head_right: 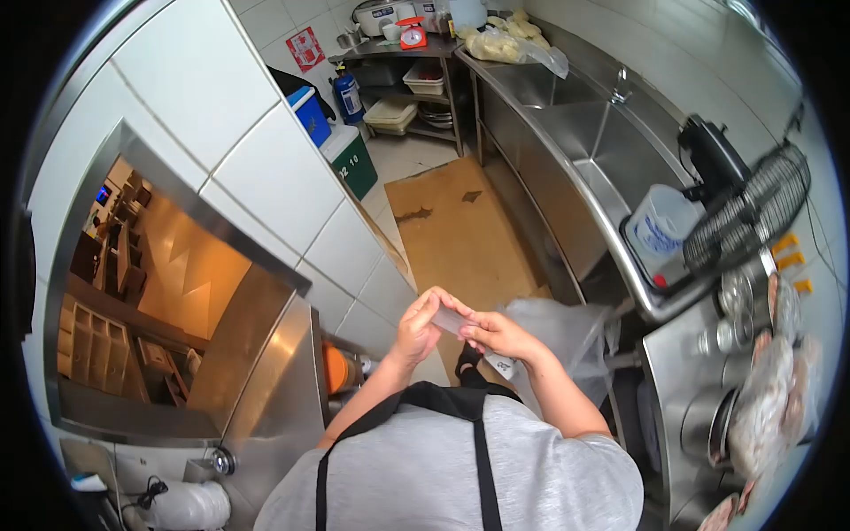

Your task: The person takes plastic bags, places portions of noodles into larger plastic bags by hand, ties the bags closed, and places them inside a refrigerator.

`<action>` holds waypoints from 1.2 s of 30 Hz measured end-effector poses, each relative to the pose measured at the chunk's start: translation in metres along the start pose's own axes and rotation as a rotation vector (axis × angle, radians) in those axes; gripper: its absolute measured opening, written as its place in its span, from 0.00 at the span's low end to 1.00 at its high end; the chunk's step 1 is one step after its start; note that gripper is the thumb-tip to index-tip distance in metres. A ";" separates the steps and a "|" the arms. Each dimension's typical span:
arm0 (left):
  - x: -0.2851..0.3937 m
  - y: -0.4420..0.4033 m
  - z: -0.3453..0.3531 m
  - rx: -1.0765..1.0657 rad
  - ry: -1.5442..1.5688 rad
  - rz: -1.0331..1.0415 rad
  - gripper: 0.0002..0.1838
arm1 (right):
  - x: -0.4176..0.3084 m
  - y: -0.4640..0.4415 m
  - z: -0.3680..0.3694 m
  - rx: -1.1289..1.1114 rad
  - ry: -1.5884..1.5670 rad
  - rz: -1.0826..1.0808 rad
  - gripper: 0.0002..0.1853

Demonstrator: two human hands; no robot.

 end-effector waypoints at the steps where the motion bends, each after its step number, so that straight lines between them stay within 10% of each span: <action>1: 0.018 -0.017 -0.005 0.020 -0.127 0.060 0.17 | -0.008 -0.023 -0.016 -0.024 0.037 -0.023 0.12; 14: 0.162 -0.135 -0.168 0.763 -0.597 0.363 0.11 | -0.127 -0.276 -0.194 0.096 0.110 -0.204 0.06; 25: 0.232 -0.337 -0.252 0.603 -0.715 0.100 0.11 | -0.216 -0.471 -0.370 0.276 -0.183 -0.357 0.16; 36: 0.321 -0.497 -0.382 0.717 -0.798 0.085 0.12 | -0.145 -0.525 -0.605 1.080 -0.170 -0.294 0.14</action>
Point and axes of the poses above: each hand's wrist, its own y-axis away from the middle knuckle, its own z-axis out of the palm, x = y × z, the point moved 2 cm from there along -y, towards the middle knuckle, and after that the axes turned 11 degrees about y, right-handed, at the moved point
